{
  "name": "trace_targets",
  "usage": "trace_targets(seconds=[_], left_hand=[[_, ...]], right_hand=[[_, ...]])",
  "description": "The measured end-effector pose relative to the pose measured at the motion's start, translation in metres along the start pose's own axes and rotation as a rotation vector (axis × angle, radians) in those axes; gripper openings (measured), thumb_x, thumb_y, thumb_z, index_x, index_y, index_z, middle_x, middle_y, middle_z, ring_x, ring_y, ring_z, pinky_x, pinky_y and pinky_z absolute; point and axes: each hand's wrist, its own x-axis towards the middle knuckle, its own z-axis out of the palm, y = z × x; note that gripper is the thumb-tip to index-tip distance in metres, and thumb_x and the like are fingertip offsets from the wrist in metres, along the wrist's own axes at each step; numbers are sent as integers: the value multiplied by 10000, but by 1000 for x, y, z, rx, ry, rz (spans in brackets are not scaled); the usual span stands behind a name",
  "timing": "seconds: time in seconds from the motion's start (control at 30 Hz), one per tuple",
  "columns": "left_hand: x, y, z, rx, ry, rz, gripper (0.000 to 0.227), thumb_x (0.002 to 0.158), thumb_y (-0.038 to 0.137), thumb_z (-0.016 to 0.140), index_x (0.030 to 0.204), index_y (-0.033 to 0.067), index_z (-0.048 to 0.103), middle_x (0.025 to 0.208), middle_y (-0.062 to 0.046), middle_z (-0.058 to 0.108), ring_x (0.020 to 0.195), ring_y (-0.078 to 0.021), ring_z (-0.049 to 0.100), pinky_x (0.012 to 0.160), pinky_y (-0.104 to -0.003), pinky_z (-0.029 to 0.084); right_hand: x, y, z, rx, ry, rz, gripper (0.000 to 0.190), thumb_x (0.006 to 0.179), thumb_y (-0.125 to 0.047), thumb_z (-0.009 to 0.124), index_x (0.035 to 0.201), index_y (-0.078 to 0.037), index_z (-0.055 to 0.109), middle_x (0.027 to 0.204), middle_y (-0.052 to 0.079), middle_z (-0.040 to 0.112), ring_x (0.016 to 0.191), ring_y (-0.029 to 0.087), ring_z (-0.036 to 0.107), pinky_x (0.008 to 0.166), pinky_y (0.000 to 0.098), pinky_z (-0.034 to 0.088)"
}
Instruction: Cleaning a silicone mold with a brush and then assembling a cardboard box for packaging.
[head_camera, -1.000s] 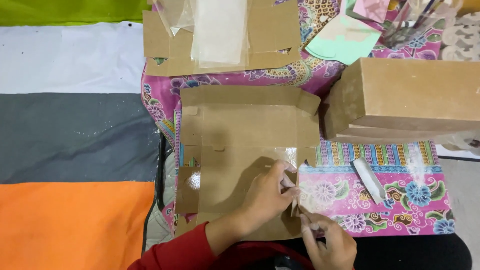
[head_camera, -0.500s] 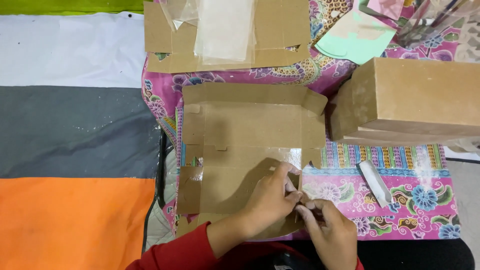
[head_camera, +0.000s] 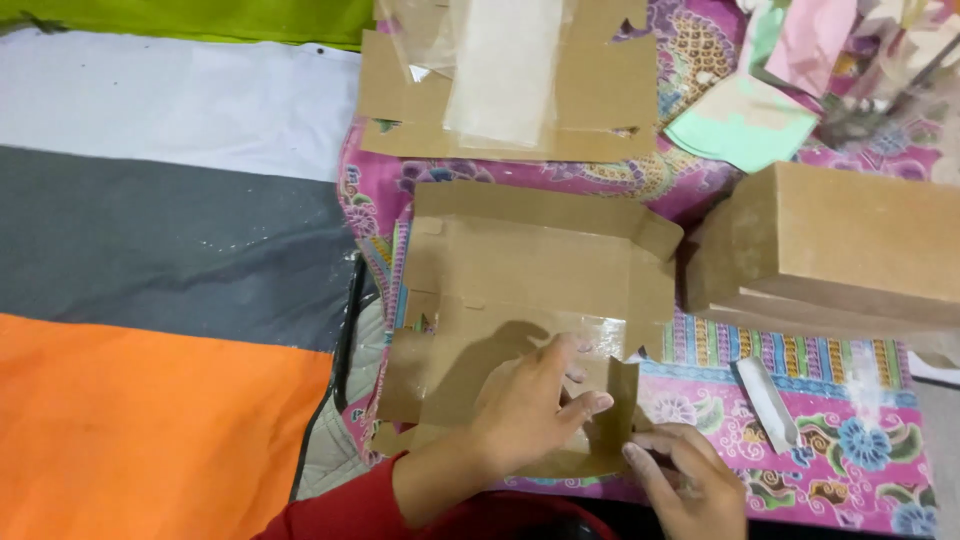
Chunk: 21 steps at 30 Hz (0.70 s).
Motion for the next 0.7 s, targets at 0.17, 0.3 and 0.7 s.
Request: trace_targets(seconds=[0.17, 0.3, 0.7], left_hand=[[-60, -78, -20, 67, 918, 258, 291, 951, 329, 686, 1151, 125, 631, 1039, -29, 647, 751, -196, 642, 809, -378, 510], [-105, -143, -20, -8, 1002, 34, 273, 923, 254, 687, 1102, 60, 620, 1057, -101, 652, 1013, -298, 619, 907, -406, 488], [-131, -178, 12, -649, 790, -283, 297, 915, 360, 610, 1118, 152, 671, 1080, 1, 767, 1011, -171, 728, 826, -322, 542]], right_hand=[[17, -41, -26, -360, -159, 326, 237, 894, -310, 680, 975, -193, 869, 1063, -31, 815, 1074, 131, 735, 1008, 315, 534], [33, -85, 9, -395, -178, 96, 150, 861, -291, 711, 878, -221, 842, 945, -105, 817, 904, 33, 734, 578, 253, 631], [87, -143, 224, -427, -806, -339, 453, 996, -448, 433, 1384, -336, 640, 1387, 33, 653, 1048, 288, 718, 789, 467, 613]])
